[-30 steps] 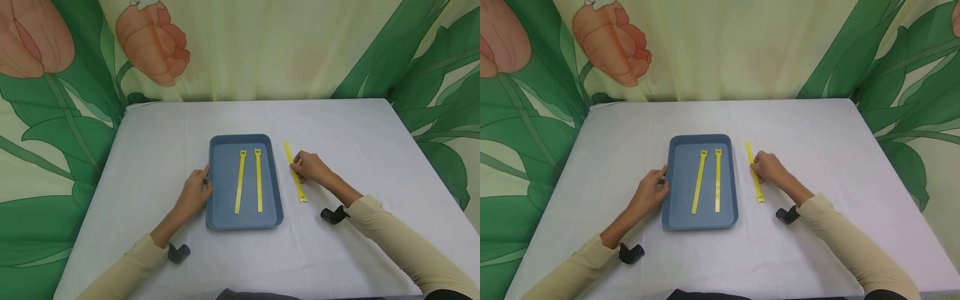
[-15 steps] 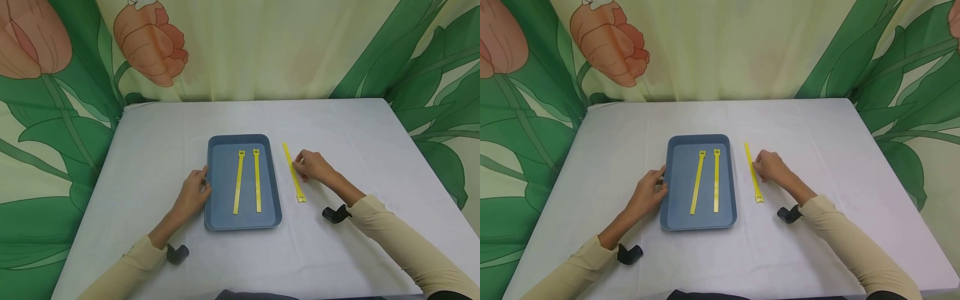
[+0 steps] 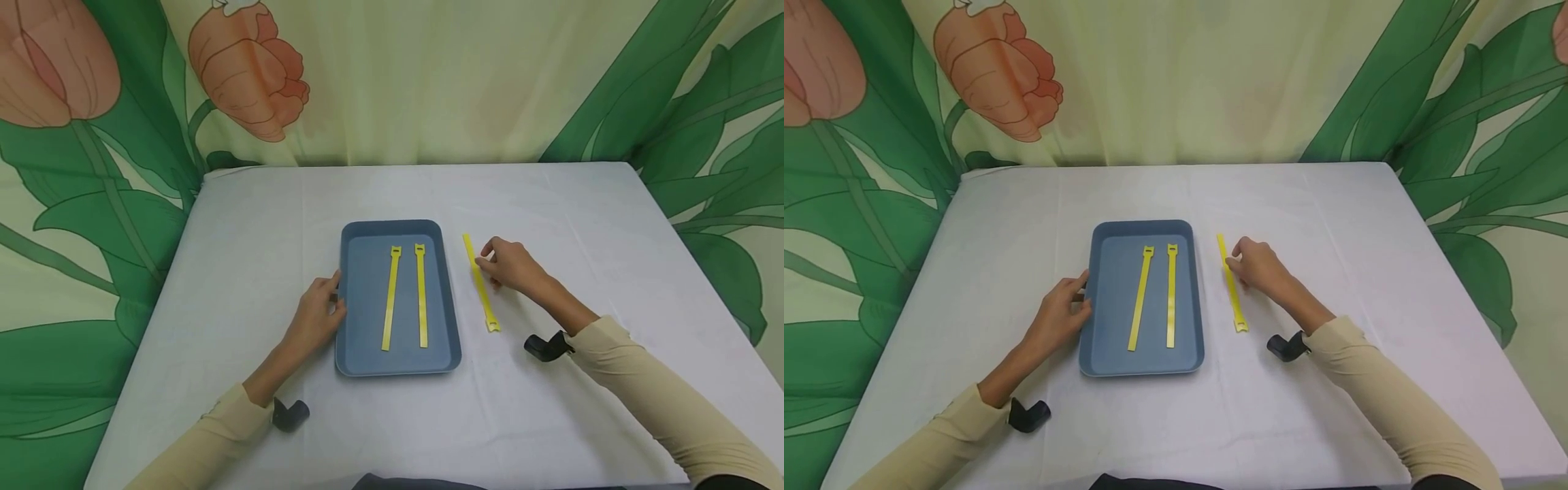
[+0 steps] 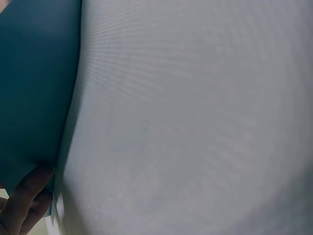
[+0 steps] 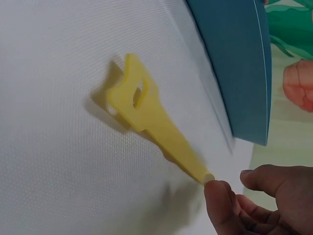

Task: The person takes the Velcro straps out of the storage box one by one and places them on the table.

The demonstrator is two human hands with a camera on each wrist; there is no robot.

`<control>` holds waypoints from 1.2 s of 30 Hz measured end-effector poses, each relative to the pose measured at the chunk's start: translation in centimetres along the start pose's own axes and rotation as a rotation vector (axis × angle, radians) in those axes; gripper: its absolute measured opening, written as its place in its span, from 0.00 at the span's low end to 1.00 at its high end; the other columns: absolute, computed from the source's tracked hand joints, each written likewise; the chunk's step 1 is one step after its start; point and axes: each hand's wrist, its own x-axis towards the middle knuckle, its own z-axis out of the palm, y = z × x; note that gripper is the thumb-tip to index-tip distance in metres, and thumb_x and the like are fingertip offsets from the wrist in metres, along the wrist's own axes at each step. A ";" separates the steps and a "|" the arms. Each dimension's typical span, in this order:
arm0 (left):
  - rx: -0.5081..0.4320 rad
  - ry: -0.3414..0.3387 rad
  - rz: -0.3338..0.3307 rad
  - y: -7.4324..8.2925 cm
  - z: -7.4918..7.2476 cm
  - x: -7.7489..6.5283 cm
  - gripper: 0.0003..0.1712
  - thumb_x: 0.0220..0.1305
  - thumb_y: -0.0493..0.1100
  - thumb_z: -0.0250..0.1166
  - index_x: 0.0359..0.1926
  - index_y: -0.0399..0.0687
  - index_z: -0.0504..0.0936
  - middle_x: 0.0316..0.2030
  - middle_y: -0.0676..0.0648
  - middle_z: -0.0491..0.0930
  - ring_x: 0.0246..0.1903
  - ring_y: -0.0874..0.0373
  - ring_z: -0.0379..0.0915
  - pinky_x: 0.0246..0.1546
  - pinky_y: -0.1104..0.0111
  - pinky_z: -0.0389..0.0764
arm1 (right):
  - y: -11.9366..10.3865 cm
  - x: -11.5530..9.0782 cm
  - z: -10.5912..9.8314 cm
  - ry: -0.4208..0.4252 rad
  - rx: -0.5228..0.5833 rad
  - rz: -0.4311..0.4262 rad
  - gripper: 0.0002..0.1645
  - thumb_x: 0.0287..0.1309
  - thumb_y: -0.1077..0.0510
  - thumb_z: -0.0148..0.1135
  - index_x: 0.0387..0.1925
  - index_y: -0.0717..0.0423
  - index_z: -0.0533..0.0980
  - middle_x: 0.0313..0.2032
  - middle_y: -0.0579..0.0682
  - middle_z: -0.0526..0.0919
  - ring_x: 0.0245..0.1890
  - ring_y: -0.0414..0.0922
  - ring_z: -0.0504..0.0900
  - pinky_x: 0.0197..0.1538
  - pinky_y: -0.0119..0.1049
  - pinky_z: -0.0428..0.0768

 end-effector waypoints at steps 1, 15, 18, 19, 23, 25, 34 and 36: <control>0.002 -0.001 -0.003 0.0 0.0 0.0 0.34 0.56 0.29 0.58 0.65 0.29 0.61 0.49 0.33 0.71 0.45 0.45 0.75 0.45 0.60 0.78 | -0.1 0.0 0.0 -0.004 0.001 -0.001 0.18 0.63 0.58 0.56 0.47 0.69 0.68 0.25 0.56 0.81 0.18 0.45 0.78 0.25 0.34 0.75; -0.011 0.000 -0.001 0.0 -0.1 -0.1 0.34 0.57 0.29 0.58 0.65 0.29 0.61 0.49 0.33 0.71 0.45 0.46 0.75 0.44 0.61 0.79 | -1.5 0.4 -0.2 -0.028 0.010 -0.055 0.19 0.63 0.58 0.57 0.49 0.69 0.66 0.26 0.56 0.82 0.18 0.44 0.79 0.26 0.35 0.76; -0.013 -0.002 -0.005 0.0 0.0 0.0 0.34 0.57 0.29 0.58 0.65 0.29 0.61 0.49 0.34 0.71 0.45 0.46 0.75 0.44 0.61 0.79 | -1.7 0.4 -0.2 -0.024 0.013 -0.068 0.19 0.63 0.59 0.56 0.48 0.69 0.66 0.26 0.57 0.82 0.18 0.44 0.79 0.26 0.36 0.76; -0.014 -0.003 -0.005 0.0 0.0 0.0 0.34 0.57 0.29 0.58 0.66 0.29 0.61 0.49 0.34 0.71 0.45 0.46 0.76 0.44 0.61 0.79 | -1.8 0.5 -0.2 -0.023 0.013 -0.070 0.19 0.63 0.59 0.57 0.48 0.69 0.66 0.26 0.57 0.82 0.18 0.45 0.79 0.26 0.36 0.77; -0.012 -0.004 -0.006 0.0 0.0 0.0 0.34 0.57 0.29 0.58 0.66 0.29 0.61 0.49 0.34 0.71 0.45 0.46 0.76 0.44 0.62 0.79 | -1.9 0.5 -0.1 -0.028 0.016 -0.069 0.19 0.62 0.59 0.57 0.48 0.69 0.67 0.27 0.57 0.82 0.19 0.45 0.79 0.26 0.35 0.77; -0.013 -0.002 -0.005 0.0 0.0 0.0 0.34 0.57 0.29 0.58 0.66 0.29 0.61 0.49 0.34 0.71 0.45 0.46 0.76 0.43 0.62 0.79 | -2.0 0.5 0.0 -0.031 0.015 -0.066 0.19 0.62 0.59 0.57 0.48 0.69 0.67 0.28 0.57 0.82 0.19 0.45 0.79 0.26 0.35 0.77; -0.005 -0.002 -0.006 -0.1 0.0 0.0 0.34 0.57 0.29 0.58 0.66 0.29 0.61 0.49 0.34 0.71 0.44 0.47 0.76 0.44 0.61 0.79 | -2.5 0.7 0.1 -0.043 0.017 -0.077 0.18 0.63 0.58 0.57 0.48 0.67 0.68 0.27 0.56 0.81 0.19 0.45 0.78 0.25 0.34 0.76; -0.002 0.003 -0.003 0.0 0.0 0.0 0.34 0.57 0.29 0.58 0.65 0.29 0.61 0.48 0.34 0.71 0.44 0.47 0.76 0.43 0.62 0.79 | -2.6 0.7 0.1 -0.042 0.020 -0.088 0.17 0.63 0.58 0.57 0.47 0.67 0.69 0.27 0.56 0.80 0.19 0.45 0.79 0.25 0.34 0.75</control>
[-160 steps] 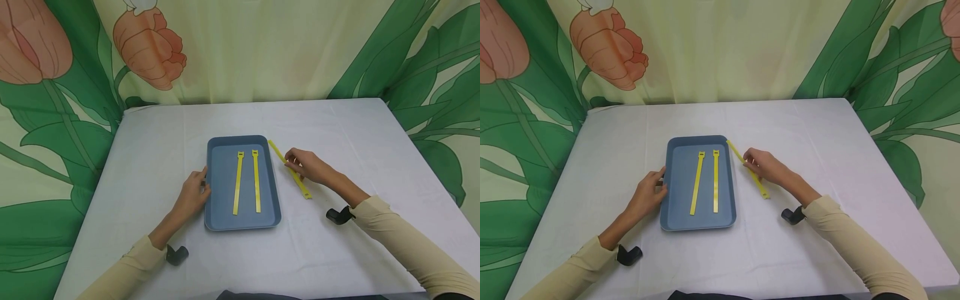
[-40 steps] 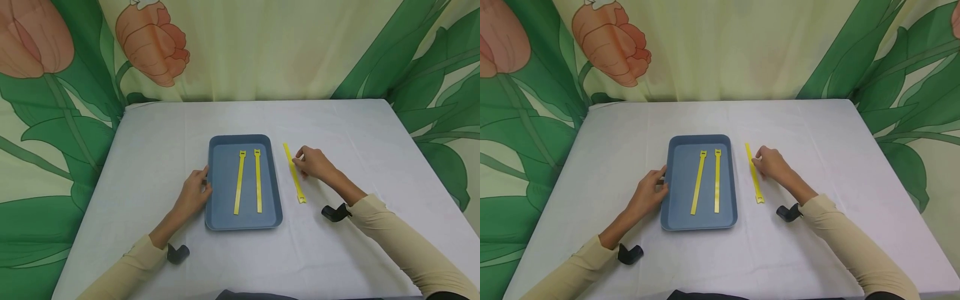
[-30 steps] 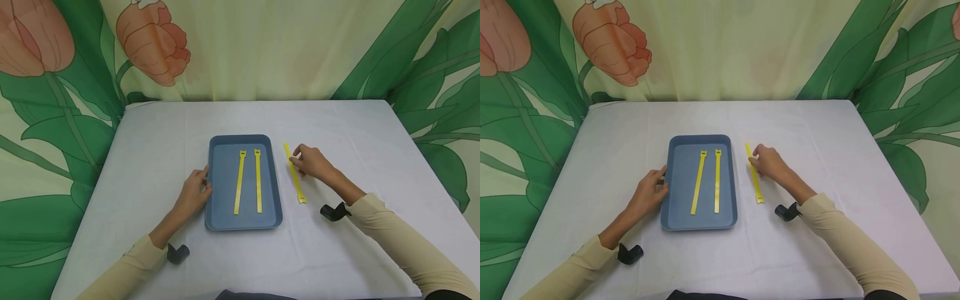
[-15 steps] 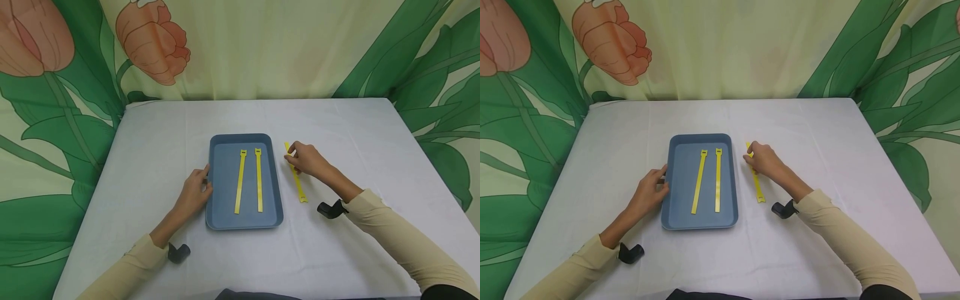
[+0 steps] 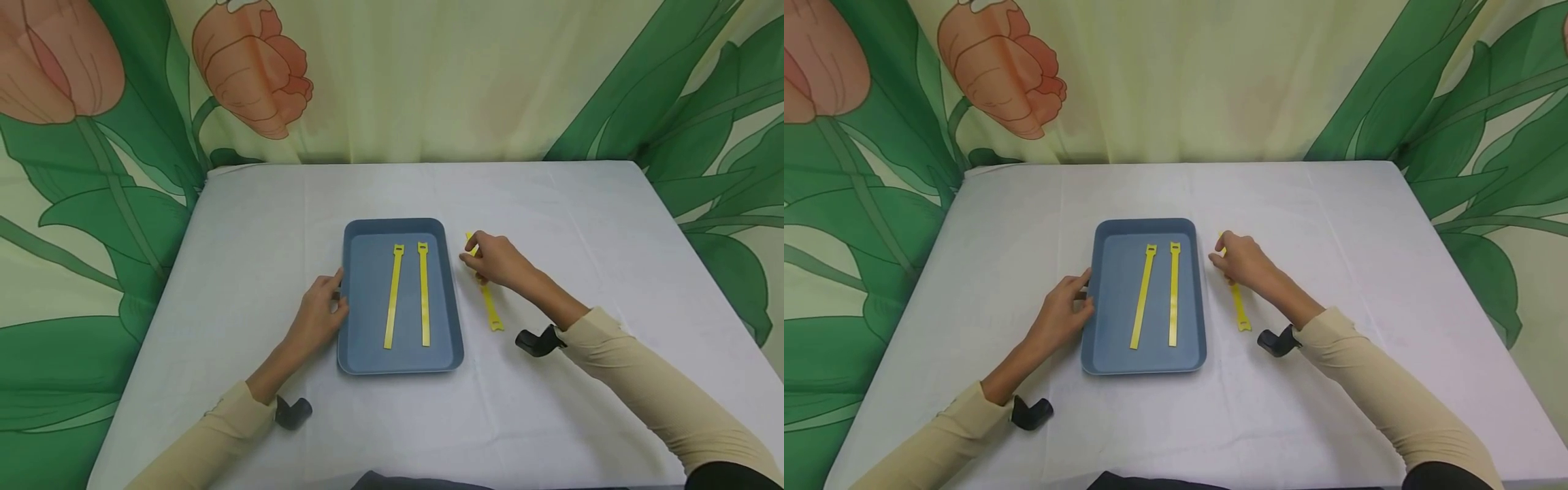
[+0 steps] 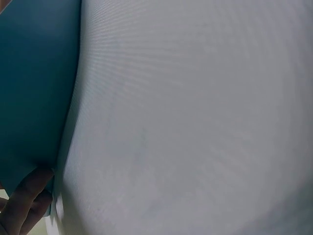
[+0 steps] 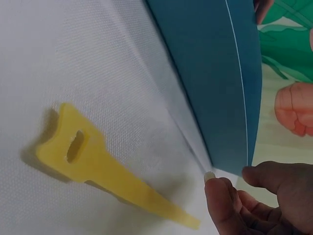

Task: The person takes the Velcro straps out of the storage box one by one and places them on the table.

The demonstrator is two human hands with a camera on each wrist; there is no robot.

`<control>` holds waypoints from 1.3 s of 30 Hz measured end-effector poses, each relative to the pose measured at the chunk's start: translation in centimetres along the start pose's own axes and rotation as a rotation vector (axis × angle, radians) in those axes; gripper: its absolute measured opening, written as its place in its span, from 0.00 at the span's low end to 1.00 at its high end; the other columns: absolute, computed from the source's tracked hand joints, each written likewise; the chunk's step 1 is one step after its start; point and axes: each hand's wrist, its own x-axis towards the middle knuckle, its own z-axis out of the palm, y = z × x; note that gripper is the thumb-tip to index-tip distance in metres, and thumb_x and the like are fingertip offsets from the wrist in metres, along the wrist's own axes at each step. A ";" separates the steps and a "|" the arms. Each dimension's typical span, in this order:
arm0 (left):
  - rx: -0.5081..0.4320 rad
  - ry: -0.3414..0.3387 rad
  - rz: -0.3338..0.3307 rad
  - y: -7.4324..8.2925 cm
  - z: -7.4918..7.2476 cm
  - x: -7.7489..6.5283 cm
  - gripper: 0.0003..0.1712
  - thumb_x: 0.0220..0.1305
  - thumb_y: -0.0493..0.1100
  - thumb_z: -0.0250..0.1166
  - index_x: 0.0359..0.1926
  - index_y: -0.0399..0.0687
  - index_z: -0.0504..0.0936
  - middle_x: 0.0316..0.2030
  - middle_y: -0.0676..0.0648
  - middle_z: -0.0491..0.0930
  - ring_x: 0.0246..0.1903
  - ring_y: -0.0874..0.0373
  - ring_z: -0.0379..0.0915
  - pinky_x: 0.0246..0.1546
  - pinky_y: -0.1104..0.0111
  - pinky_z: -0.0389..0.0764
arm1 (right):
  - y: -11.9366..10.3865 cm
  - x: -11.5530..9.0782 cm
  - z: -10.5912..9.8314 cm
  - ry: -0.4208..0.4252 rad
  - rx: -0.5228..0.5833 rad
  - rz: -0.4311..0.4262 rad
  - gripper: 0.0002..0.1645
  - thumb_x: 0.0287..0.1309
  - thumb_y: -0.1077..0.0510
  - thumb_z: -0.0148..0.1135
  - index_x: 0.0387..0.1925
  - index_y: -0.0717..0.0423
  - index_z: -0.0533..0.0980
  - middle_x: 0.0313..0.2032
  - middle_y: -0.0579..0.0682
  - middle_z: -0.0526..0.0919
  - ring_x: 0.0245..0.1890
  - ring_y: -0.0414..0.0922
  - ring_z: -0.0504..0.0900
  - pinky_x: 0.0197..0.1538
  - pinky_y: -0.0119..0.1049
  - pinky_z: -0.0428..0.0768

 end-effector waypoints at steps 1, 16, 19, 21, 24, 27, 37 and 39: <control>0.002 0.002 0.002 0.0 0.0 0.0 0.34 0.57 0.29 0.58 0.65 0.29 0.61 0.48 0.34 0.71 0.44 0.47 0.76 0.43 0.62 0.79 | -0.1 0.0 0.0 0.002 0.002 -0.007 0.17 0.63 0.58 0.56 0.47 0.67 0.69 0.27 0.56 0.80 0.19 0.45 0.79 0.25 0.34 0.75; 0.009 0.008 0.010 0.1 -0.1 0.1 0.33 0.57 0.29 0.58 0.65 0.29 0.62 0.48 0.33 0.71 0.44 0.47 0.76 0.43 0.61 0.79 | -1.4 0.1 0.6 0.000 0.110 -0.083 0.15 0.63 0.59 0.56 0.48 0.65 0.70 0.29 0.57 0.82 0.20 0.43 0.80 0.28 0.37 0.80; 0.008 0.006 0.006 0.1 -0.1 0.1 0.33 0.57 0.29 0.58 0.65 0.29 0.62 0.48 0.33 0.71 0.44 0.47 0.76 0.43 0.61 0.79 | -1.6 0.1 0.7 0.009 0.132 -0.115 0.14 0.63 0.61 0.56 0.47 0.65 0.70 0.28 0.56 0.81 0.20 0.44 0.80 0.29 0.40 0.81; 0.007 0.004 0.004 0.2 -0.1 0.1 0.33 0.57 0.29 0.57 0.65 0.29 0.62 0.48 0.33 0.71 0.44 0.47 0.76 0.43 0.61 0.79 | -1.8 0.0 0.8 0.019 0.153 -0.138 0.13 0.63 0.62 0.56 0.47 0.64 0.70 0.27 0.55 0.81 0.20 0.44 0.80 0.29 0.42 0.82; 0.009 0.006 0.004 0.2 -0.1 0.1 0.33 0.57 0.29 0.57 0.65 0.29 0.62 0.48 0.33 0.71 0.44 0.47 0.76 0.43 0.61 0.79 | -1.9 0.0 1.0 0.034 0.175 -0.175 0.13 0.63 0.62 0.55 0.47 0.64 0.70 0.28 0.57 0.81 0.21 0.44 0.81 0.30 0.43 0.83; 0.014 0.003 0.003 0.2 -0.1 0.1 0.33 0.57 0.29 0.57 0.65 0.28 0.62 0.48 0.33 0.71 0.44 0.46 0.76 0.43 0.61 0.79 | -2.1 0.0 1.1 0.046 0.195 -0.201 0.12 0.63 0.62 0.55 0.47 0.63 0.70 0.30 0.59 0.82 0.22 0.44 0.81 0.30 0.42 0.83; 0.006 -0.001 -0.008 0.3 -0.1 0.0 0.33 0.57 0.29 0.57 0.65 0.29 0.62 0.48 0.33 0.71 0.44 0.47 0.76 0.43 0.61 0.79 | -2.8 -0.2 1.4 0.048 0.218 -0.233 0.15 0.64 0.61 0.55 0.49 0.67 0.70 0.32 0.61 0.81 0.21 0.44 0.81 0.30 0.45 0.83; 0.009 -0.002 -0.006 0.3 -0.1 0.0 0.34 0.57 0.29 0.58 0.65 0.29 0.61 0.48 0.34 0.71 0.43 0.47 0.76 0.43 0.61 0.79 | -2.8 -0.2 1.5 0.047 0.214 -0.234 0.14 0.63 0.61 0.55 0.48 0.66 0.70 0.32 0.61 0.82 0.20 0.44 0.81 0.29 0.45 0.83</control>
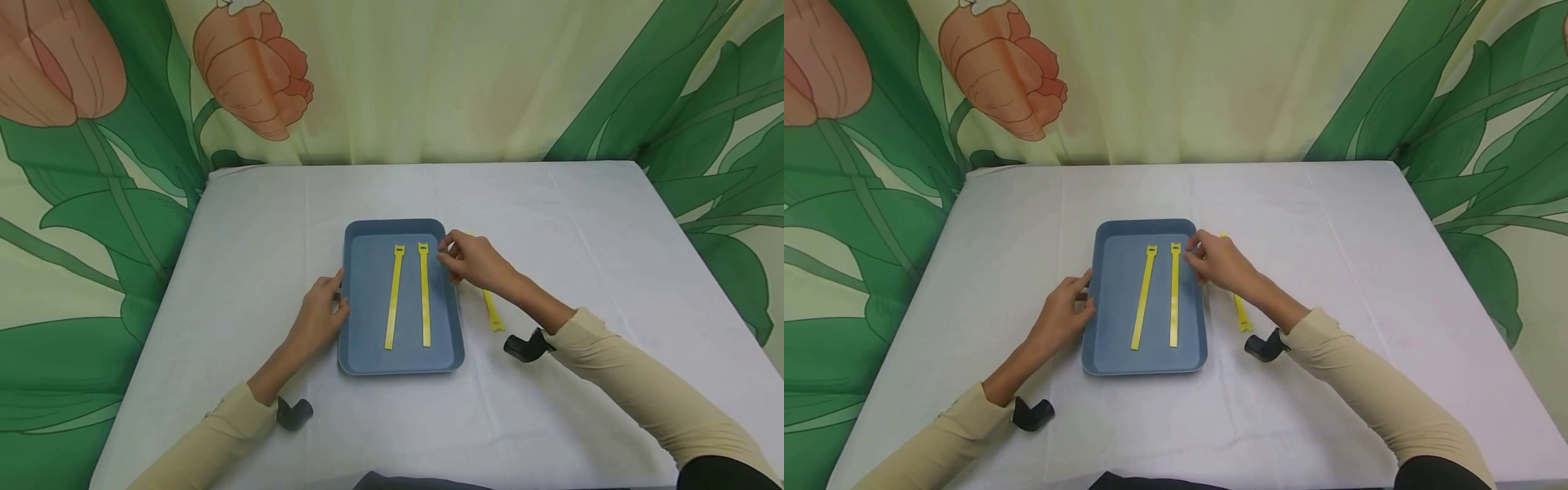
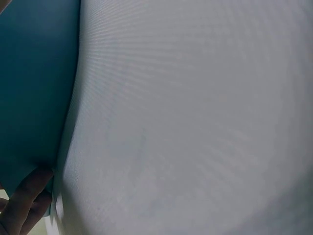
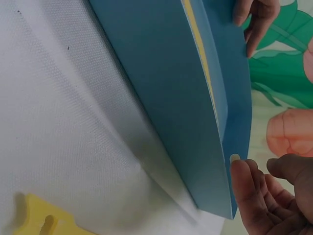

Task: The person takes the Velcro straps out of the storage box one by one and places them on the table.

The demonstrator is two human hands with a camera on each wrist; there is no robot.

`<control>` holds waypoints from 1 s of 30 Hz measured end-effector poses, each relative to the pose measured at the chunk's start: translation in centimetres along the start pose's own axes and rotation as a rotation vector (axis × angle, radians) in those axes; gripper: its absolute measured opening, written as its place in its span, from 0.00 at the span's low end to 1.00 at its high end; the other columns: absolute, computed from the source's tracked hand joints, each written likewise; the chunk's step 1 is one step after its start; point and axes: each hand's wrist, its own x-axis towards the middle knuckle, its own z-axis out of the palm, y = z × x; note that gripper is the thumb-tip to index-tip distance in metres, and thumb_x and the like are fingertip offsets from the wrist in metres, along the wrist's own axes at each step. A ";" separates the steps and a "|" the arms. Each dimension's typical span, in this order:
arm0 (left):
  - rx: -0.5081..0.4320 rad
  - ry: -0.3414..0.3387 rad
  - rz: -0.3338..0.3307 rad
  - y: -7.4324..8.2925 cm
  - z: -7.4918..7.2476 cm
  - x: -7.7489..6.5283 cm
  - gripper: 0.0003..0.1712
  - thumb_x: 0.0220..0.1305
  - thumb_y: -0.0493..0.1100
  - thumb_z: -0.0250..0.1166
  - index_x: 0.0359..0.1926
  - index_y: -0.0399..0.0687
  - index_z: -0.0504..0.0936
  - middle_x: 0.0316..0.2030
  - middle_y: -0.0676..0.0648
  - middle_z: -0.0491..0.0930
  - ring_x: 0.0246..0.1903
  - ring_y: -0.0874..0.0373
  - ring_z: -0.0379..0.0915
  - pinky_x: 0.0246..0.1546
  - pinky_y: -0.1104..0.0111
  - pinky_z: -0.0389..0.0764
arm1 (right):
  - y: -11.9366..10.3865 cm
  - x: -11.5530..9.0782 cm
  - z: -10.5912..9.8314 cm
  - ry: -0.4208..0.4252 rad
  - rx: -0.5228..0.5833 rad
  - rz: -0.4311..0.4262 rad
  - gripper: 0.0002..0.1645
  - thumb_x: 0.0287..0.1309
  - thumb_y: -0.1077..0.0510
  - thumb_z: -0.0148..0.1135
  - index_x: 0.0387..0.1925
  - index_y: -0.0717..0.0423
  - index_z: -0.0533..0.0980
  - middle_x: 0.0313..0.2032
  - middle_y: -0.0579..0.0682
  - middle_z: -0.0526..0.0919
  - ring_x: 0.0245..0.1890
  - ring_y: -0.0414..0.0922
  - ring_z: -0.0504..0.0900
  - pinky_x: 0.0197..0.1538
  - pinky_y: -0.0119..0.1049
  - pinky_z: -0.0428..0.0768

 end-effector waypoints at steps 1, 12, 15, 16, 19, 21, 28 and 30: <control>0.001 -0.001 0.000 0.0 0.0 0.0 0.34 0.57 0.29 0.58 0.65 0.29 0.61 0.48 0.34 0.71 0.44 0.47 0.76 0.43 0.61 0.79 | 0.0 0.0 0.0 0.000 -0.004 -0.001 0.13 0.63 0.61 0.55 0.47 0.66 0.70 0.32 0.60 0.82 0.20 0.43 0.81 0.29 0.45 0.83; 0.004 0.002 -0.013 0.1 -0.1 0.0 0.33 0.57 0.30 0.58 0.65 0.29 0.62 0.48 0.34 0.71 0.44 0.47 0.75 0.43 0.61 0.79 | -0.3 0.1 0.5 -0.018 -0.005 -0.033 0.12 0.62 0.61 0.57 0.45 0.64 0.71 0.31 0.59 0.82 0.20 0.43 0.80 0.28 0.43 0.82; 0.002 0.003 -0.014 0.0 0.0 0.0 0.33 0.57 0.30 0.58 0.65 0.29 0.62 0.48 0.34 0.71 0.43 0.47 0.75 0.43 0.61 0.78 | -0.4 0.2 0.8 -0.025 -0.013 -0.035 0.12 0.62 0.61 0.57 0.44 0.63 0.71 0.29 0.59 0.82 0.20 0.44 0.79 0.28 0.42 0.82; 0.004 0.003 -0.014 0.0 0.0 -0.1 0.33 0.57 0.30 0.58 0.65 0.29 0.62 0.48 0.34 0.72 0.43 0.47 0.75 0.43 0.61 0.79 | -0.5 0.2 0.9 -0.028 -0.020 -0.039 0.12 0.62 0.60 0.58 0.44 0.63 0.71 0.29 0.58 0.81 0.20 0.45 0.79 0.28 0.41 0.82; -0.001 0.009 -0.007 -0.1 0.1 -0.1 0.33 0.57 0.30 0.58 0.65 0.29 0.62 0.48 0.34 0.72 0.43 0.47 0.76 0.42 0.61 0.79 | -0.6 0.3 1.2 -0.036 -0.046 -0.056 0.11 0.62 0.59 0.58 0.43 0.62 0.72 0.24 0.55 0.80 0.19 0.45 0.78 0.26 0.38 0.80; -0.003 0.016 0.007 -0.2 0.1 -0.1 0.33 0.56 0.29 0.58 0.64 0.28 0.62 0.47 0.33 0.72 0.42 0.47 0.76 0.42 0.61 0.79 | -0.7 0.4 1.4 -0.036 -0.068 -0.068 0.11 0.62 0.59 0.59 0.42 0.61 0.72 0.21 0.52 0.79 0.18 0.45 0.77 0.25 0.36 0.78; -0.010 0.018 0.018 -0.2 0.0 -0.2 0.33 0.57 0.29 0.58 0.64 0.28 0.62 0.48 0.33 0.71 0.42 0.47 0.76 0.41 0.62 0.79 | -0.9 0.6 1.8 -0.023 -0.101 -0.103 0.11 0.60 0.59 0.60 0.41 0.62 0.73 0.25 0.52 0.81 0.18 0.41 0.75 0.23 0.35 0.76; -0.006 0.017 0.016 -0.3 0.0 -0.2 0.33 0.57 0.29 0.58 0.65 0.28 0.62 0.48 0.34 0.71 0.43 0.47 0.76 0.41 0.62 0.79 | -0.9 0.8 2.0 -0.014 -0.119 -0.123 0.11 0.59 0.59 0.61 0.41 0.61 0.74 0.27 0.52 0.81 0.20 0.41 0.75 0.24 0.34 0.76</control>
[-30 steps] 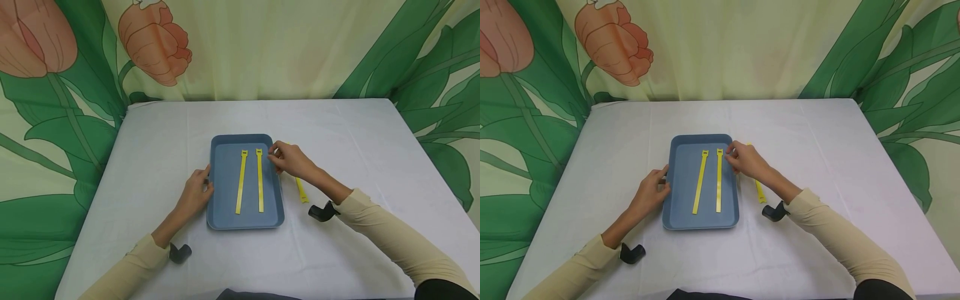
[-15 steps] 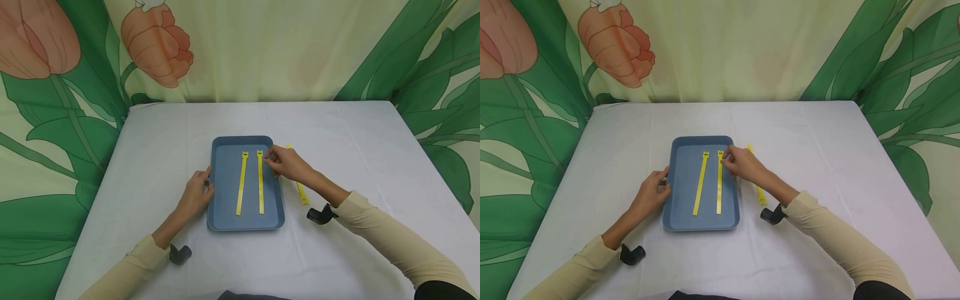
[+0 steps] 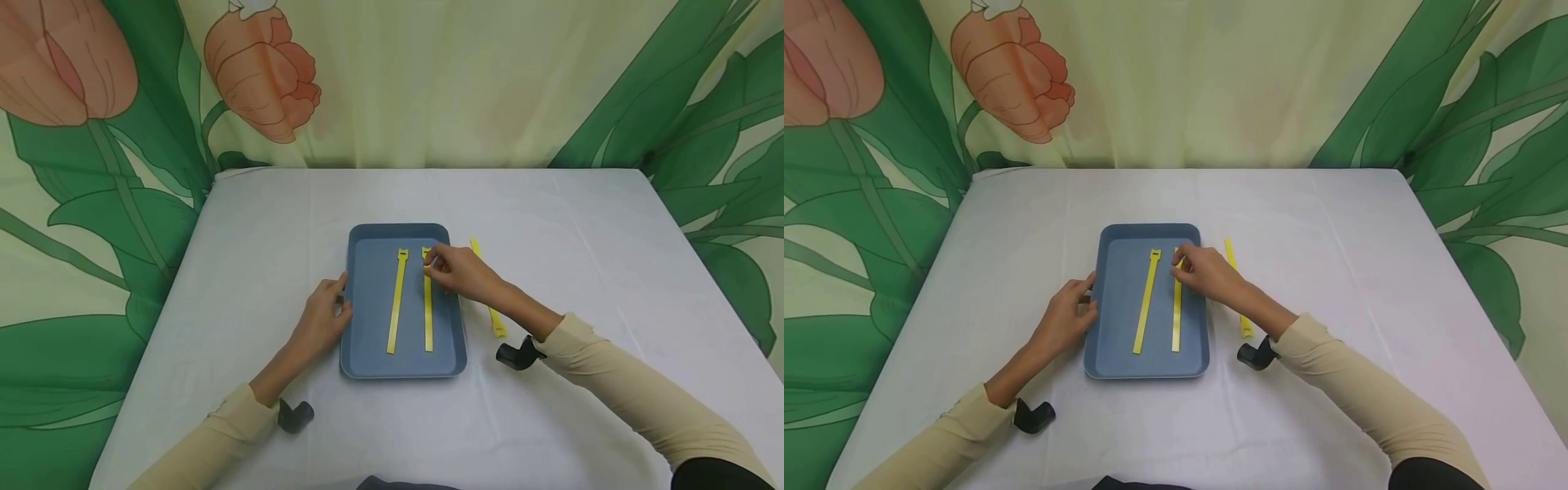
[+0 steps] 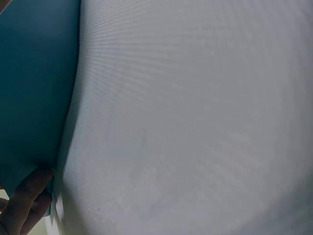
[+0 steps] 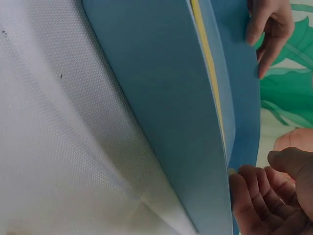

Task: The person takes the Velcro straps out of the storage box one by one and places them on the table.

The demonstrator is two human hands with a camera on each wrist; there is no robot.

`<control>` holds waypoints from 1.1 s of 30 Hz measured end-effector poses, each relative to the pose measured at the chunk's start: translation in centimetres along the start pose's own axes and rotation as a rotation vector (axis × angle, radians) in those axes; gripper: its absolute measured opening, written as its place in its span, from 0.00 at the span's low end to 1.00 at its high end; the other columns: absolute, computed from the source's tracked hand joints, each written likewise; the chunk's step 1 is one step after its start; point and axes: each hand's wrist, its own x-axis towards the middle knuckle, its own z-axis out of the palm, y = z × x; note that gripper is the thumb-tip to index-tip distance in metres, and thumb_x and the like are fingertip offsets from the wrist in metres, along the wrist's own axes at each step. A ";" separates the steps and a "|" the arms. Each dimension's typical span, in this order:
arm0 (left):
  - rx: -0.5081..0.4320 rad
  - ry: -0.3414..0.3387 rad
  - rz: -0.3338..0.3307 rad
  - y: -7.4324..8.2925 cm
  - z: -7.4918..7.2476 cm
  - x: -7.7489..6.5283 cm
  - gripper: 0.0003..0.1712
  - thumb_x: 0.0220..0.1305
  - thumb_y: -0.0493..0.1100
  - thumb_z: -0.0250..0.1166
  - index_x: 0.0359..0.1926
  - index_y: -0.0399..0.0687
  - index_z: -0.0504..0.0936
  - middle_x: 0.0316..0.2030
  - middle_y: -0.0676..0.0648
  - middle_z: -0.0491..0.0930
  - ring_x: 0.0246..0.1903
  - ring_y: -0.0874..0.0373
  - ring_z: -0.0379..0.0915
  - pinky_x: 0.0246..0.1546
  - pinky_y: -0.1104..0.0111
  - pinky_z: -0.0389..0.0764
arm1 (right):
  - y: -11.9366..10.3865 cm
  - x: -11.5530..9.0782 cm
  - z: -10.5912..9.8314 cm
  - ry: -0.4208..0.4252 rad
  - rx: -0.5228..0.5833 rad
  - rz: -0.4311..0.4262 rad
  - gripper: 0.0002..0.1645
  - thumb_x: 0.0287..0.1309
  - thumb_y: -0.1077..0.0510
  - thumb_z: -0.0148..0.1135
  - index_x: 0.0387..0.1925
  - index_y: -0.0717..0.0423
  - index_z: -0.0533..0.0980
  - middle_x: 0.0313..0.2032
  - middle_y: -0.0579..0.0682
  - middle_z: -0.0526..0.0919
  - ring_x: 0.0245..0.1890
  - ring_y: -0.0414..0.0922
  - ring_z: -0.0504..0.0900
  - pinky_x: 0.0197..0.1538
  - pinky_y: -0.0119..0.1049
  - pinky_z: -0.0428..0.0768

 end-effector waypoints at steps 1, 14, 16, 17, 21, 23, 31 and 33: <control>0.002 0.000 -0.001 0.0 0.0 0.0 0.33 0.57 0.29 0.58 0.65 0.28 0.62 0.48 0.34 0.71 0.43 0.47 0.76 0.41 0.62 0.79 | 0.0 0.1 0.1 0.004 -0.013 -0.013 0.11 0.58 0.59 0.62 0.41 0.61 0.75 0.28 0.51 0.81 0.22 0.41 0.76 0.25 0.34 0.76; -0.016 0.002 -0.005 -0.1 0.0 0.0 0.33 0.57 0.29 0.58 0.65 0.29 0.62 0.48 0.34 0.71 0.43 0.48 0.76 0.41 0.62 0.79 | 0.2 1.4 1.6 -0.127 -0.135 -0.246 0.14 0.56 0.61 0.64 0.44 0.59 0.76 0.40 0.50 0.78 0.40 0.45 0.77 0.44 0.36 0.77; -0.020 0.002 -0.003 -0.1 0.0 0.0 0.33 0.57 0.29 0.58 0.65 0.29 0.62 0.48 0.34 0.71 0.43 0.48 0.76 0.41 0.63 0.79 | 0.3 1.6 1.8 -0.158 -0.158 -0.289 0.15 0.56 0.61 0.65 0.45 0.60 0.76 0.41 0.51 0.78 0.43 0.46 0.76 0.46 0.37 0.76; -0.020 0.002 -0.004 -0.1 0.0 0.0 0.33 0.57 0.29 0.58 0.65 0.29 0.62 0.48 0.34 0.71 0.43 0.48 0.76 0.41 0.63 0.79 | 0.3 1.7 1.9 -0.168 -0.168 -0.304 0.15 0.56 0.61 0.65 0.46 0.60 0.76 0.42 0.52 0.77 0.44 0.46 0.76 0.47 0.37 0.75; -0.014 0.002 -0.006 -0.1 -0.1 0.0 0.33 0.57 0.29 0.58 0.65 0.29 0.62 0.48 0.35 0.71 0.42 0.49 0.76 0.41 0.63 0.79 | 0.4 1.9 2.4 -0.176 -0.198 -0.354 0.16 0.55 0.61 0.66 0.46 0.59 0.77 0.45 0.51 0.76 0.48 0.47 0.73 0.50 0.38 0.74; -0.013 0.003 -0.007 0.0 -0.1 0.0 0.34 0.57 0.30 0.59 0.65 0.29 0.62 0.48 0.35 0.71 0.42 0.49 0.76 0.40 0.64 0.79 | 0.5 2.1 2.7 -0.177 -0.221 -0.374 0.16 0.54 0.61 0.66 0.46 0.58 0.77 0.46 0.51 0.75 0.49 0.46 0.73 0.51 0.37 0.74; -0.006 0.007 -0.008 -0.2 0.0 0.1 0.33 0.57 0.29 0.58 0.64 0.28 0.62 0.47 0.34 0.72 0.42 0.48 0.76 0.40 0.64 0.79 | 0.4 2.4 3.2 -0.210 -0.248 -0.457 0.16 0.53 0.60 0.68 0.44 0.55 0.78 0.46 0.50 0.76 0.51 0.46 0.73 0.51 0.37 0.74; -0.003 0.006 -0.010 -0.2 0.1 0.1 0.33 0.57 0.29 0.58 0.64 0.28 0.62 0.48 0.34 0.72 0.42 0.49 0.76 0.40 0.64 0.79 | 0.4 2.4 3.3 -0.219 -0.256 -0.484 0.15 0.53 0.60 0.68 0.44 0.54 0.79 0.46 0.49 0.76 0.50 0.46 0.73 0.51 0.37 0.75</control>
